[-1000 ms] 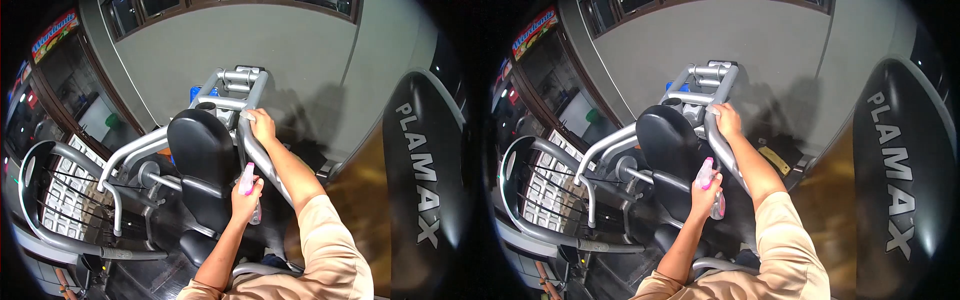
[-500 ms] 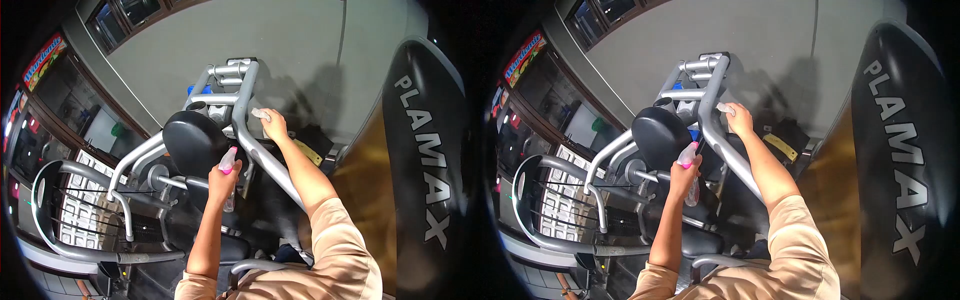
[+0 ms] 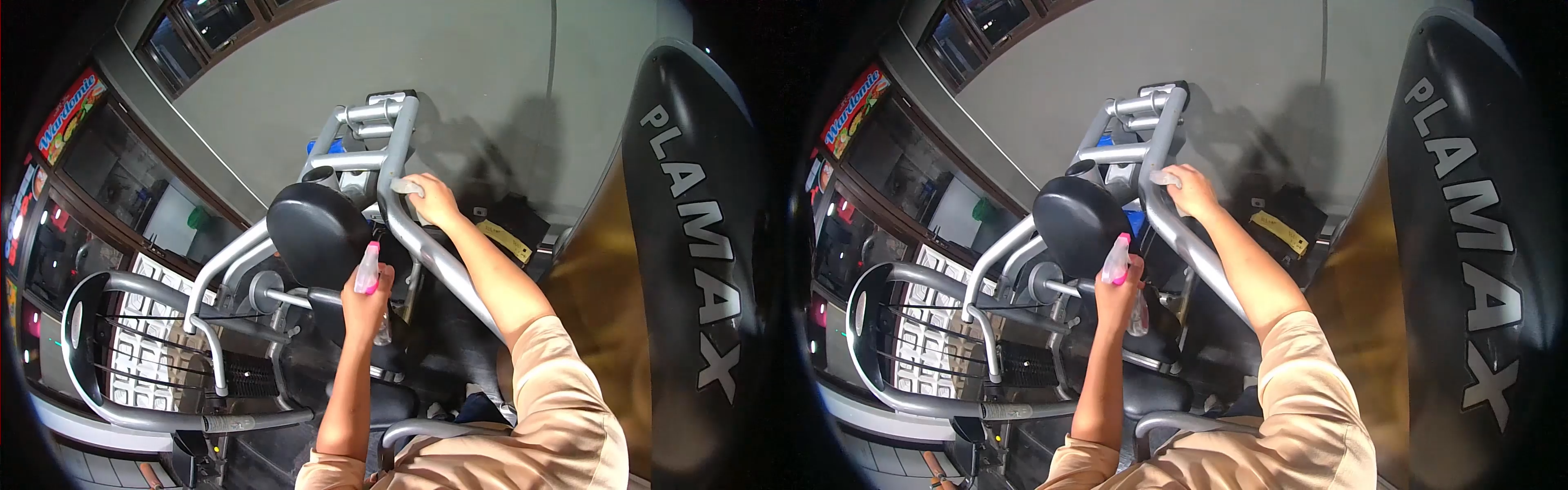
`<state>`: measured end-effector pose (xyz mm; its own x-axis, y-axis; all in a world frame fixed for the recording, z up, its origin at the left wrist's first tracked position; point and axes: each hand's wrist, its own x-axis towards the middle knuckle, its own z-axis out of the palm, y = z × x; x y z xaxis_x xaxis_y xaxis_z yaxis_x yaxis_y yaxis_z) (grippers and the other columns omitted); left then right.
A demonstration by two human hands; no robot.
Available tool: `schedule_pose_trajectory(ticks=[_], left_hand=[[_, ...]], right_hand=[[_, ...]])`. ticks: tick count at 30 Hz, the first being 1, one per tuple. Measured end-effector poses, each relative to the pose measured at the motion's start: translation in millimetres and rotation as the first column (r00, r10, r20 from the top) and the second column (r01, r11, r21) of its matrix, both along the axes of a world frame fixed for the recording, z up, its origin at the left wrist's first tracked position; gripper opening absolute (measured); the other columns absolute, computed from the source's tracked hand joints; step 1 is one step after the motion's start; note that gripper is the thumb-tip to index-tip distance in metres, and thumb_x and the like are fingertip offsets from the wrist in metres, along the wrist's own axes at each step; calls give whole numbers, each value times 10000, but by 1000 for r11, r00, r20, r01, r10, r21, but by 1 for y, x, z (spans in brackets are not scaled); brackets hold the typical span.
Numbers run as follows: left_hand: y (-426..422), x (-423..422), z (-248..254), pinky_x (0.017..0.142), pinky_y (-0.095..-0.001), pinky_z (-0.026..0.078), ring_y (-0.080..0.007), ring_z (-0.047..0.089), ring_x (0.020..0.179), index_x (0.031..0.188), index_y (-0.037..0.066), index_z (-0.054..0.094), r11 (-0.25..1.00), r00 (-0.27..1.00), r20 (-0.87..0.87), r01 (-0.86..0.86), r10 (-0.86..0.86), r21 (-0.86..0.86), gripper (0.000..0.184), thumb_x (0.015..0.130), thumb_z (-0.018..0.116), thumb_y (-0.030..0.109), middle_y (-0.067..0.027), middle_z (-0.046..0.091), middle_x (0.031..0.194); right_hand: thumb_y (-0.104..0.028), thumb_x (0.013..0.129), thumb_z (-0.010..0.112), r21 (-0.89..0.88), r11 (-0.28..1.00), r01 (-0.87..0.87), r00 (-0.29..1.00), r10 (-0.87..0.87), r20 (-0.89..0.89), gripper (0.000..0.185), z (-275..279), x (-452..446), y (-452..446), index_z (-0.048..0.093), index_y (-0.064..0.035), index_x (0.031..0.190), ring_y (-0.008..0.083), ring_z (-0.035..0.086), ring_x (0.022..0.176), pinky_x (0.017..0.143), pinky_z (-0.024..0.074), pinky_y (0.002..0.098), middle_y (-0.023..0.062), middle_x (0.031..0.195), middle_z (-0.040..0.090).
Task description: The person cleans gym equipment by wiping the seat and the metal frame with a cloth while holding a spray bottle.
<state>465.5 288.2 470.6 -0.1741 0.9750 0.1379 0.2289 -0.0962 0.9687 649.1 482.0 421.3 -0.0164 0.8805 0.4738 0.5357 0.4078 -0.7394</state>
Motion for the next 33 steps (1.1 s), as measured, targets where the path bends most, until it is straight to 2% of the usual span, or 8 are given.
schedule_pose_trajectory(ticks=[6, 8, 12, 15, 19, 28, 29, 33], left_hand=[[-48, 22, -6, 656, -276, 513, -100, 619, 690, 1051, 9, 673, 999, 974, 224, 34, -24, -41, 233, 925, 732, 195, -13, 655, 804], [-58, 22, -8, 667, -281, 523, -103, 631, 692, 1084, 5, 673, 994, 972, 233, 57, -34, -93, 257, 922, 736, 193, -16, 660, 804], [-74, 27, 1, 664, -278, 522, -101, 632, 693, 1092, -6, 667, 996, 953, 302, 47, -23, -71, 259, 925, 733, 181, -23, 664, 803], [-92, 35, 19, 670, -274, 522, -103, 633, 699, 1096, -17, 663, 998, 942, 333, 59, -44, -34, 244, 926, 728, 145, -33, 660, 808], [-106, 45, 15, 699, -281, 513, -102, 614, 724, 1135, 10, 636, 984, 933, 337, 160, -125, -80, 259, 926, 712, 142, -28, 638, 864], [-117, 49, -9, 735, -266, 491, -88, 592, 775, 1075, 16, 696, 981, 946, 272, 192, -175, -35, 253, 900, 771, 181, -25, 666, 837], [-116, 49, -11, 711, -275, 500, -97, 610, 749, 1098, 18, 684, 978, 954, 227, 207, -195, -32, 245, 910, 757, 157, -24, 662, 822], [-114, 41, -17, 681, -282, 506, -104, 625, 721, 1118, 23, 674, 975, 960, 172, 220, -222, 32, 234, 919, 741, 126, -18, 656, 802]], right_hand=[[-158, 842, 651, -24, 976, -217, 929, 214, 303, 297, 35, -8, -18, 741, -206, 1121, 322, 670, 1086, 916, 558, 460, 57, 1171, 667], [-157, 832, 660, -91, 994, -63, 930, 92, 356, 301, 40, -15, -26, 745, -224, 1112, 315, 675, 1079, 897, 563, 473, 62, 1145, 666], [-166, 852, 634, 62, 968, -243, 835, 176, 521, 284, 44, -21, -32, 746, -245, 1101, 319, 692, 1035, 883, 567, 477, 65, 1113, 672], [-197, 902, 568, 23, 1000, -12, 839, -2, 544, 269, 45, -16, -29, 741, -268, 1095, 328, 701, 1006, 838, 583, 489, 65, 1078, 669], [-190, 910, 565, 171, 958, -231, 714, 48, 698, 261, 45, -19, -42, 728, -258, 1103, 316, 703, 999, 819, 594, 470, 71, 1052, 661], [-163, 903, 562, 231, 956, -179, 698, -42, 715, 218, 50, -25, -54, 656, -198, 1096, 310, 705, 962, 708, 608, 454, 81, 1043, 673], [-174, 910, 558, 136, 990, -40, 704, -68, 707, 193, 55, -25, -50, 630, -177, 1089, 308, 701, 990, 728, 602, 466, 83, 1048, 675], [-178, 912, 555, 74, 991, -113, 710, 28, 704, 216, 56, -25, -54, 654, -201, 1103, 314, 691, 1029, 824, 581, 471, 60, 1094, 686]])
